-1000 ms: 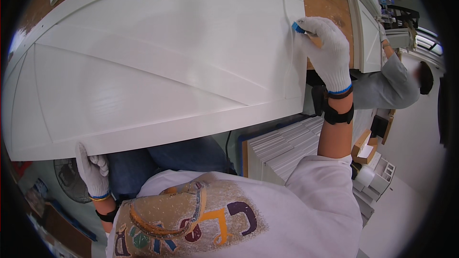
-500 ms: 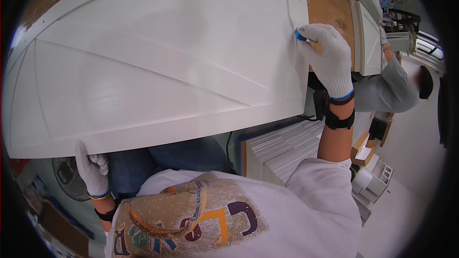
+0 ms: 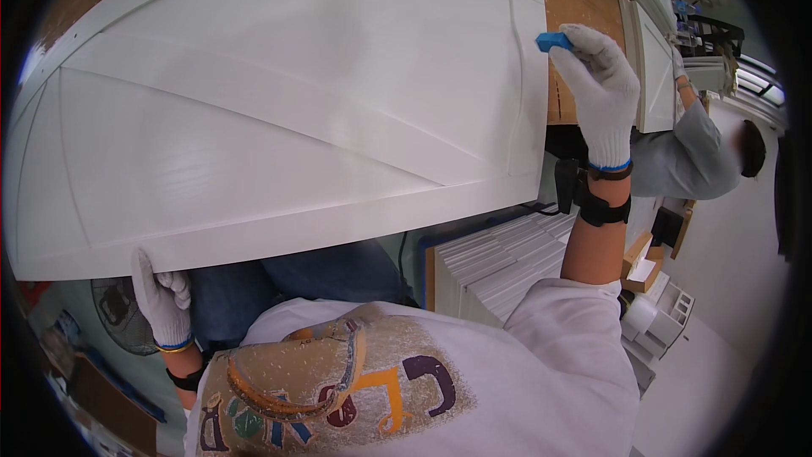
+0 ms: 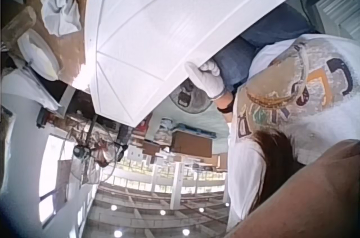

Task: The recorder is cleaning or applying a liquid treatment to a white cabinet door using a blue sponge and a white cloth.

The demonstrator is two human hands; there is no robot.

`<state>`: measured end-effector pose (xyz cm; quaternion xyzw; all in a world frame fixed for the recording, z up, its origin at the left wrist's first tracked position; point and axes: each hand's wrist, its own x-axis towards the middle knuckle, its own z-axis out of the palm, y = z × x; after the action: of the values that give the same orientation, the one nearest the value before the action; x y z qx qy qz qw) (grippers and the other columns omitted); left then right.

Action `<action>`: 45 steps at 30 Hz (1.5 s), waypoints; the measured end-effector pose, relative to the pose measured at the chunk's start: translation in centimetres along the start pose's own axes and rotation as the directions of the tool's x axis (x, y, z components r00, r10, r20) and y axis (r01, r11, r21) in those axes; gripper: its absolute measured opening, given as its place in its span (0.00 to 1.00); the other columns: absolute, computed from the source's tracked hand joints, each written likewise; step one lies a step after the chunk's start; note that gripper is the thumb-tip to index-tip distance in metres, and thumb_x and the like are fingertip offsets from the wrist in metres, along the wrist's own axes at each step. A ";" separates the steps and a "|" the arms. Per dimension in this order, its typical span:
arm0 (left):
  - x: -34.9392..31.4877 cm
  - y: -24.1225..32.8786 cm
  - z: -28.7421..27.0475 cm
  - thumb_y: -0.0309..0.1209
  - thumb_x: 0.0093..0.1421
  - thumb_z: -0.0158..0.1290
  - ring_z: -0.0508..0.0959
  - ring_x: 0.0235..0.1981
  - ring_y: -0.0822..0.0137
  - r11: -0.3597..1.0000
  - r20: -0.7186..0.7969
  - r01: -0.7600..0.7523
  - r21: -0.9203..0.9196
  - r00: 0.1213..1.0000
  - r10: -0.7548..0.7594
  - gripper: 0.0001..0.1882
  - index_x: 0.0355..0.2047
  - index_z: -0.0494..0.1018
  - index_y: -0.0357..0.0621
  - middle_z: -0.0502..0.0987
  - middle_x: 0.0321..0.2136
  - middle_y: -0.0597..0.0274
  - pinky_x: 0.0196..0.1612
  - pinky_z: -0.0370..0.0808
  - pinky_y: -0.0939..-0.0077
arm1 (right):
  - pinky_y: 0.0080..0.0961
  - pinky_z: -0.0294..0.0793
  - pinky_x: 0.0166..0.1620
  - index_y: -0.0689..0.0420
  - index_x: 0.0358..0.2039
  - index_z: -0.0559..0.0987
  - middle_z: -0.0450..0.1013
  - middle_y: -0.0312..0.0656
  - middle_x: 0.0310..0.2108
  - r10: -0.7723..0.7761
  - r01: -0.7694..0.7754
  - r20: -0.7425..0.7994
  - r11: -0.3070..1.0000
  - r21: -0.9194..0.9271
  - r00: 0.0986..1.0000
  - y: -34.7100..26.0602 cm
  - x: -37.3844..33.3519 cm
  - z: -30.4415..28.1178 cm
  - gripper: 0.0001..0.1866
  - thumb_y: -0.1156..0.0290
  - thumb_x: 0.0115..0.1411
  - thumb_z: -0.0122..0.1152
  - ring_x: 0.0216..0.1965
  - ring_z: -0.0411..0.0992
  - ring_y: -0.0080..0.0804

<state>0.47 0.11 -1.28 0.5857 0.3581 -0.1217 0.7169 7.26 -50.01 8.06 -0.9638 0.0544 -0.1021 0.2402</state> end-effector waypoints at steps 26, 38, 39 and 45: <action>0.1 -0.3 0.2 0.44 0.68 0.35 0.53 0.06 0.78 0.997 0.079 -0.065 -0.045 0.995 0.068 0.21 0.18 0.58 0.50 0.57 0.09 0.69 0.07 0.48 0.86 | 0.29 0.76 0.47 0.66 0.44 0.72 0.74 0.46 0.38 0.269 -0.347 0.253 0.401 0.848 0.929 1.1 2.0 1.9 0.13 0.75 0.59 0.52 0.39 0.75 0.34; 0.0 -0.1 0.0 0.43 0.68 0.35 0.50 0.06 0.78 0.997 0.117 -0.012 -0.081 0.993 0.021 0.21 0.18 0.57 0.50 0.54 0.09 0.71 0.08 0.46 0.86 | 0.19 0.73 0.42 0.64 0.41 0.76 0.76 0.40 0.33 0.233 -0.264 0.127 0.898 0.353 0.964 -0.4 -2.9 -1.5 0.14 0.75 0.52 0.60 0.36 0.74 0.24; -0.2 0.1 0.5 0.43 0.68 0.35 0.50 0.06 0.78 0.998 0.078 -0.010 -0.068 0.997 0.015 0.21 0.18 0.57 0.50 0.54 0.09 0.71 0.08 0.46 0.86 | 0.19 0.73 0.42 0.63 0.40 0.76 0.76 0.40 0.34 0.196 -0.227 0.133 0.931 0.285 0.971 -0.4 -3.3 -1.5 0.14 0.76 0.52 0.61 0.36 0.74 0.23; 0.2 -0.1 0.1 0.47 0.67 0.37 0.52 0.05 0.76 0.999 0.078 0.000 -0.051 0.997 0.004 0.23 0.16 0.56 0.50 0.57 0.08 0.68 0.07 0.48 0.85 | 0.20 0.74 0.42 0.61 0.37 0.78 0.75 0.41 0.34 -0.030 0.040 0.151 0.997 -0.061 0.988 -1.5 -3.5 -1.4 0.12 0.79 0.49 0.61 0.35 0.75 0.27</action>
<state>0.62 0.08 -1.48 0.5622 0.3324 -0.1344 0.7452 3.61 -48.80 9.42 -0.9767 0.0225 -0.0315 0.2111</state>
